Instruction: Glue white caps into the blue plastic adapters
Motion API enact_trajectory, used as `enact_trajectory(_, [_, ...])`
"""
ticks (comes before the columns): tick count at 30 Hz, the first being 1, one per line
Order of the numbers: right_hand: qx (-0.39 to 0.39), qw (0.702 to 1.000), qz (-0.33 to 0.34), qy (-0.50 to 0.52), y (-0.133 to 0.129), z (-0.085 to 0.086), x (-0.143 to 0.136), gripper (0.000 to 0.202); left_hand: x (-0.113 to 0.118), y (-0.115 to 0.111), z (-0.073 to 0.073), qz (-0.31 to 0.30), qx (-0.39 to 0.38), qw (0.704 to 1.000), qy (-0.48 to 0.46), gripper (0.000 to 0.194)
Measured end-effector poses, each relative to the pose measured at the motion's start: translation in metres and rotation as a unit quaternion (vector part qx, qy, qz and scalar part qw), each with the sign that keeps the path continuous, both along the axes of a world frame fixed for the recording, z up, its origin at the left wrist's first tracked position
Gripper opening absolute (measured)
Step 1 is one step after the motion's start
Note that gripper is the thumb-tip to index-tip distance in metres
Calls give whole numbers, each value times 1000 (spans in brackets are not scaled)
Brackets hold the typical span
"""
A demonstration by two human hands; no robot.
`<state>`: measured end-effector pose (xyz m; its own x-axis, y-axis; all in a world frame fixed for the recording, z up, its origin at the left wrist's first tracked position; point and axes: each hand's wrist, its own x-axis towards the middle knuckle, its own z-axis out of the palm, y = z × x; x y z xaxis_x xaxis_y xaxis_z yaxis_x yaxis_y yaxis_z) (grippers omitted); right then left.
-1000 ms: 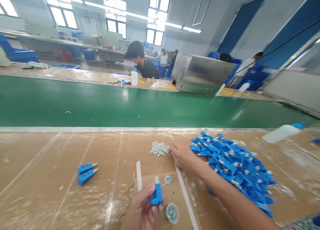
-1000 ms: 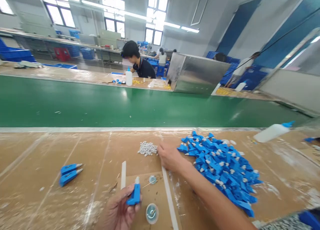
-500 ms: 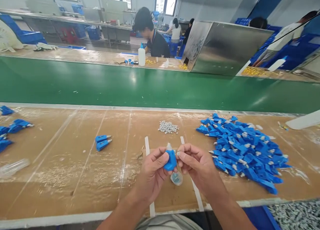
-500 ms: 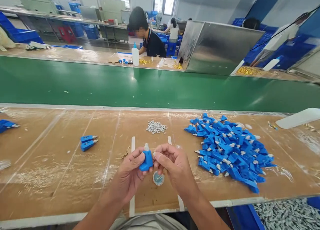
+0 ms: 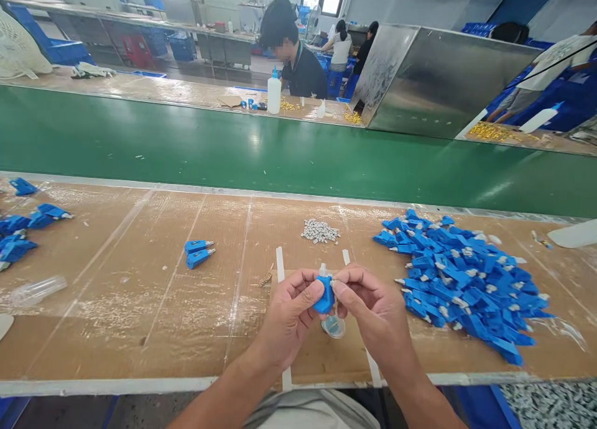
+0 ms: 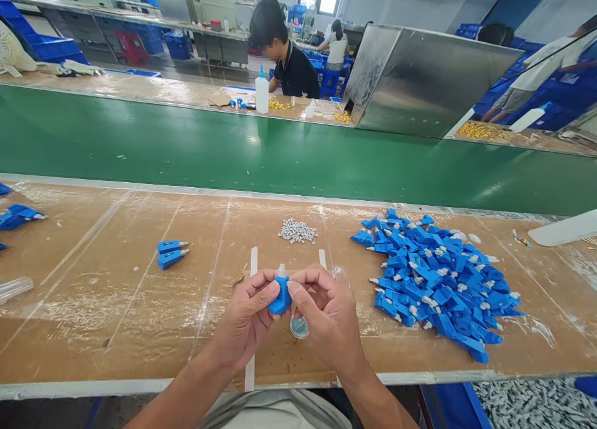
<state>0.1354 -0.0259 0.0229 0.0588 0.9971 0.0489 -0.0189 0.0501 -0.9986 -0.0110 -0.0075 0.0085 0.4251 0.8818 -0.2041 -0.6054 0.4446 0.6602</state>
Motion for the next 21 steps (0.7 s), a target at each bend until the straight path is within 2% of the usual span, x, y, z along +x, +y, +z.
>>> enact_trajectory(6, [20,999,-27,-39,-1,3,-6,16,-1,0,-8,36,92,993,69,21])
enact_trajectory(10, [-11,1000,11,18,0,-6,1,14,-4,0,-8,14,98,992,76,22])
enact_trajectory(13, [-20,999,15,45,0,-9,3,16,-4,0,-6,10,96,993,74,24])
enact_trajectory(21, [13,993,-103,-49,-7,4,-14,19,7,-3,5,62,141,982,111,22])
